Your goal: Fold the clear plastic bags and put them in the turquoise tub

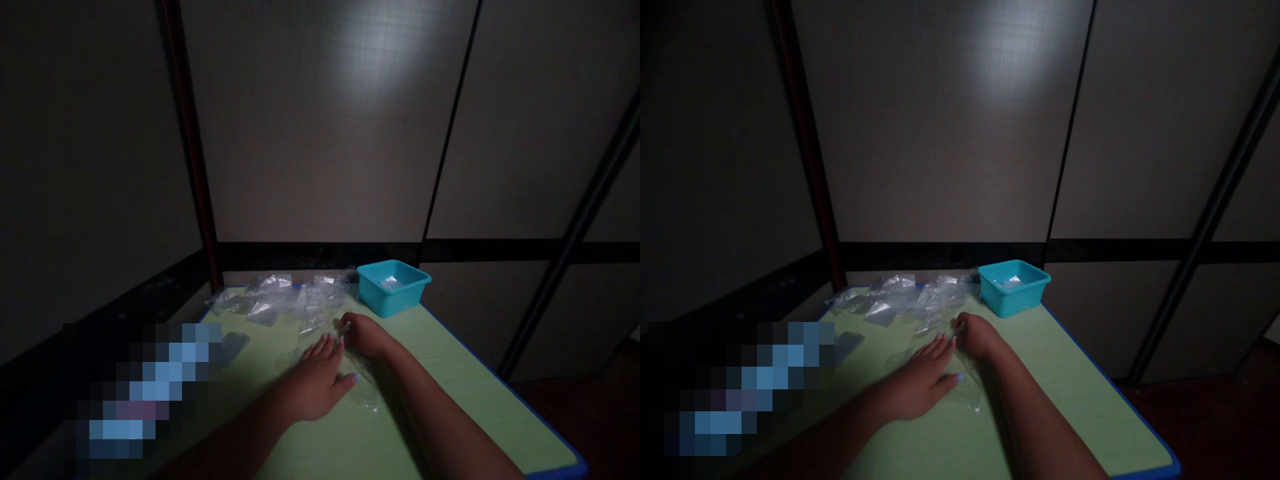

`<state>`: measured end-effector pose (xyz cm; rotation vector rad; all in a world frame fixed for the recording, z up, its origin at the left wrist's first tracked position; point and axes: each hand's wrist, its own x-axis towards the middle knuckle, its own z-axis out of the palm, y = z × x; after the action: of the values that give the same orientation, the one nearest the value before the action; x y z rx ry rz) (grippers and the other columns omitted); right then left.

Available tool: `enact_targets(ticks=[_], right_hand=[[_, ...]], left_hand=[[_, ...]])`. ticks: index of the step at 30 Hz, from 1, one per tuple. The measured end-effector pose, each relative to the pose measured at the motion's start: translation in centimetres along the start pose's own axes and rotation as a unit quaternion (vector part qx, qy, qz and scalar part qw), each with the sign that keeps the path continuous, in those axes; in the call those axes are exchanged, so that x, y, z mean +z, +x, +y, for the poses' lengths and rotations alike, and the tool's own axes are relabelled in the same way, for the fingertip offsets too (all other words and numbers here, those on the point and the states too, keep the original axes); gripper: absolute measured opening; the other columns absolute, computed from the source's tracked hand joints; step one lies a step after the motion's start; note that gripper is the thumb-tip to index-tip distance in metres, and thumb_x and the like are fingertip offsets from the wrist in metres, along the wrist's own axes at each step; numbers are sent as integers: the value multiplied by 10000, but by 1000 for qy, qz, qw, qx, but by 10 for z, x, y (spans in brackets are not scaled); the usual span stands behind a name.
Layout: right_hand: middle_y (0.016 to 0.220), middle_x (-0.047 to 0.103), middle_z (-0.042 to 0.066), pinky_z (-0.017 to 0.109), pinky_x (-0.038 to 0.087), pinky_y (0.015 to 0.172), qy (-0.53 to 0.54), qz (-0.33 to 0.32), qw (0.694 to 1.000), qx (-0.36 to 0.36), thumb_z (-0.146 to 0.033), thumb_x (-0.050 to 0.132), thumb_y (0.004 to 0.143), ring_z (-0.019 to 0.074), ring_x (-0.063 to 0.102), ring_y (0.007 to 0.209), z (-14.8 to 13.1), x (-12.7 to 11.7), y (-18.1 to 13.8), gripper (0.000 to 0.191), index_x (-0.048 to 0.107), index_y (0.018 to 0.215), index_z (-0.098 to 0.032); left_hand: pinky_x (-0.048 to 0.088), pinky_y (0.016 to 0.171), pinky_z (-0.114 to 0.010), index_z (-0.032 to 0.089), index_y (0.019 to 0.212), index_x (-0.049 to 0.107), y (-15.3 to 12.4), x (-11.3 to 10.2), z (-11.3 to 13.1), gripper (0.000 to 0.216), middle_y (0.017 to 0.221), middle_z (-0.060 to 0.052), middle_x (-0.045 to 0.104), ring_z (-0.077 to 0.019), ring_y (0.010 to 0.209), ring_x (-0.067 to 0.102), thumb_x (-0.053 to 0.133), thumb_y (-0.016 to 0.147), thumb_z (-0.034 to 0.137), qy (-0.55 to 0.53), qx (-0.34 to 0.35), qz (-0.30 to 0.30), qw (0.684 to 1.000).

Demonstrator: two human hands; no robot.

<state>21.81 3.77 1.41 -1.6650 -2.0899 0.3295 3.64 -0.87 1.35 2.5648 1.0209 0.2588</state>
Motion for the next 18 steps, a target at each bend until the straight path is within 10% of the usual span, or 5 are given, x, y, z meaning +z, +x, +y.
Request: enact_targets(ticks=[12,18], right_hand=[[619,572,-6,178,296,496,72,-72,994,-31,-61,452,624,90,456,544,-2,-2,-2,327,622,887,-154],[668,580,-29,166,355,550,208,-224,947,-98,-106,497,625,77,449,576,3,-14,-8,262,656,827,-154]], left_hand=[[94,929,-630,135,1318,321,5,-2,-8,736,1377,-234,226,-426,1263,98,307,773,631,155,-231,121,953],[292,964,-343,223,1209,436,0,-20,8,446,1269,-86,437,-234,1156,388,428,816,434,61,30,124,990]])
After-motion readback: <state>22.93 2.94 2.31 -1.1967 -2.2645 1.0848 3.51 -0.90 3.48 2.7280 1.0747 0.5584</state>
